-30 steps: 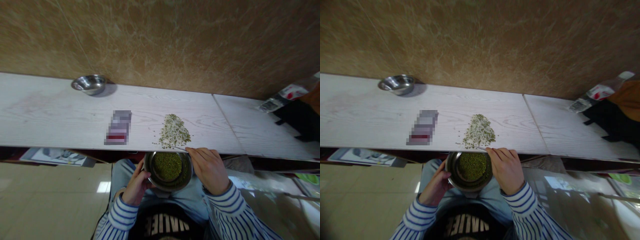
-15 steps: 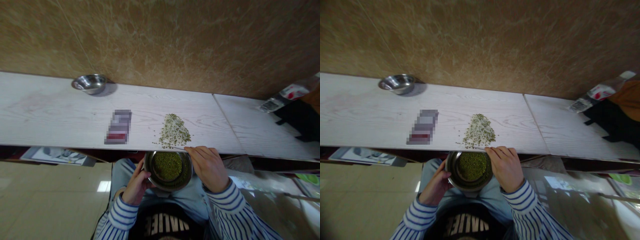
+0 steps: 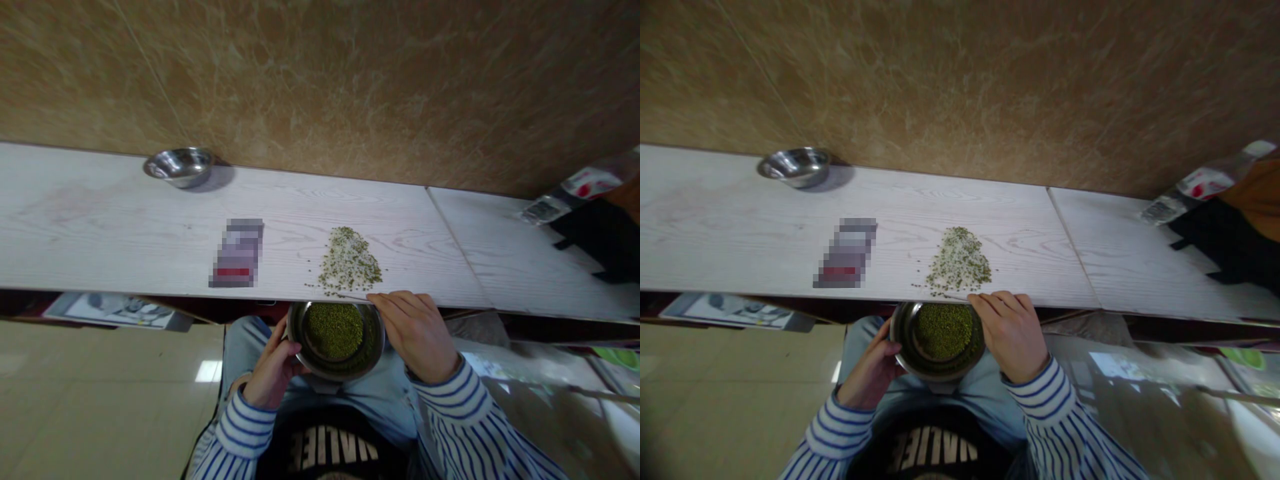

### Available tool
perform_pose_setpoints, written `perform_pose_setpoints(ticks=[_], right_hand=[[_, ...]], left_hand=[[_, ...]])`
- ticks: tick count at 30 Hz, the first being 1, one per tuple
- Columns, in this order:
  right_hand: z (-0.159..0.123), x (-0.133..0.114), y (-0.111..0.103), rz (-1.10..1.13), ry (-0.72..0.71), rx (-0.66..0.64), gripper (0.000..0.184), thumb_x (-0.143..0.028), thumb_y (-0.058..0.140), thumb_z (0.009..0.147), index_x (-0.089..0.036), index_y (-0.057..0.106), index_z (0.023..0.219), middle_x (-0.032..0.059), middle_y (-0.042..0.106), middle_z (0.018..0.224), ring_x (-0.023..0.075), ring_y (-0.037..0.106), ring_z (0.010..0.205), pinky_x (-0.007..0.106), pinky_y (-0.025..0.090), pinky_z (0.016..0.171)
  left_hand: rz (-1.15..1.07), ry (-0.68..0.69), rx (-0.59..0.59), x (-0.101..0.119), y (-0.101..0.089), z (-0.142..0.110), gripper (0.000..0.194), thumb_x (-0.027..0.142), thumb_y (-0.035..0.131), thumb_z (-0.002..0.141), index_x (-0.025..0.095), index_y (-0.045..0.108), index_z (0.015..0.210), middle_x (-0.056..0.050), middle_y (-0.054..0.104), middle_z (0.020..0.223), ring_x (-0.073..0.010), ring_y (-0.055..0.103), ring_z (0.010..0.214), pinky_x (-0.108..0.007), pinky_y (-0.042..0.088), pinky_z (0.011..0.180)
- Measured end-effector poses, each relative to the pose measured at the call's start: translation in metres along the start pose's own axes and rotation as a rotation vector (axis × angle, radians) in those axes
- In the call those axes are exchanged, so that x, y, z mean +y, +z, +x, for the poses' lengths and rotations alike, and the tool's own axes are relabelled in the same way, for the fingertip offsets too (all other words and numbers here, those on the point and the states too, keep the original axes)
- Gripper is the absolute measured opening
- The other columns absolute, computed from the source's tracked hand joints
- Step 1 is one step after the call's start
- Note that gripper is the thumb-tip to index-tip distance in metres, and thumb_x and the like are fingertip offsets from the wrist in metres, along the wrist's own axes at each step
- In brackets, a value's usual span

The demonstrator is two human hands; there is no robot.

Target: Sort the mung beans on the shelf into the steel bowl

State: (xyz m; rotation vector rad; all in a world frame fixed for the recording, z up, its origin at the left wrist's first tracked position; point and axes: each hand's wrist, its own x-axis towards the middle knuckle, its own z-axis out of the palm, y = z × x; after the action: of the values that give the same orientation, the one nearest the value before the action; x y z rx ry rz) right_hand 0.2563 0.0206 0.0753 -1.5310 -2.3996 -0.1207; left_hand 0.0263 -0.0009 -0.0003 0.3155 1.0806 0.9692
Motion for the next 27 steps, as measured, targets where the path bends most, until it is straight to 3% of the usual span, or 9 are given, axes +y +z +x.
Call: perform_pose_setpoints(ticks=[16, 27], right_hand=[[-0.003, -0.003, -0.003, 0.046, -0.008, -0.003, 0.026, -0.016, 0.047, 0.087, -0.02, 0.058, 0.111, 0.0022, 0.067, 0.101, 0.0161, 0.054, 0.093, 0.032, 0.033, 0.078], [0.012, -0.008, 0.007, -0.007, -0.014, 0.003, 0.029, -0.015, 0.045, 0.087, -0.02, 0.058, 0.113, 0.0043, 0.067, 0.099, 0.0169, 0.055, 0.091, 0.031, 0.033, 0.075]], left_hand=[[0.004, 0.001, 0.0, -0.001, 0.002, 0.0, 0.068, 0.013, 0.058, 0.063, 0.027, 0.043, 0.128, -0.002, 0.06, 0.092, -0.0179, 0.059, 0.072, -0.03, 0.051, 0.054], [0.019, 0.009, -0.025, 0.001, -0.003, 0.001, 0.061, 0.014, 0.057, 0.066, 0.028, 0.046, 0.124, -0.001, 0.059, 0.092, -0.017, 0.058, 0.074, -0.03, 0.051, 0.057]])
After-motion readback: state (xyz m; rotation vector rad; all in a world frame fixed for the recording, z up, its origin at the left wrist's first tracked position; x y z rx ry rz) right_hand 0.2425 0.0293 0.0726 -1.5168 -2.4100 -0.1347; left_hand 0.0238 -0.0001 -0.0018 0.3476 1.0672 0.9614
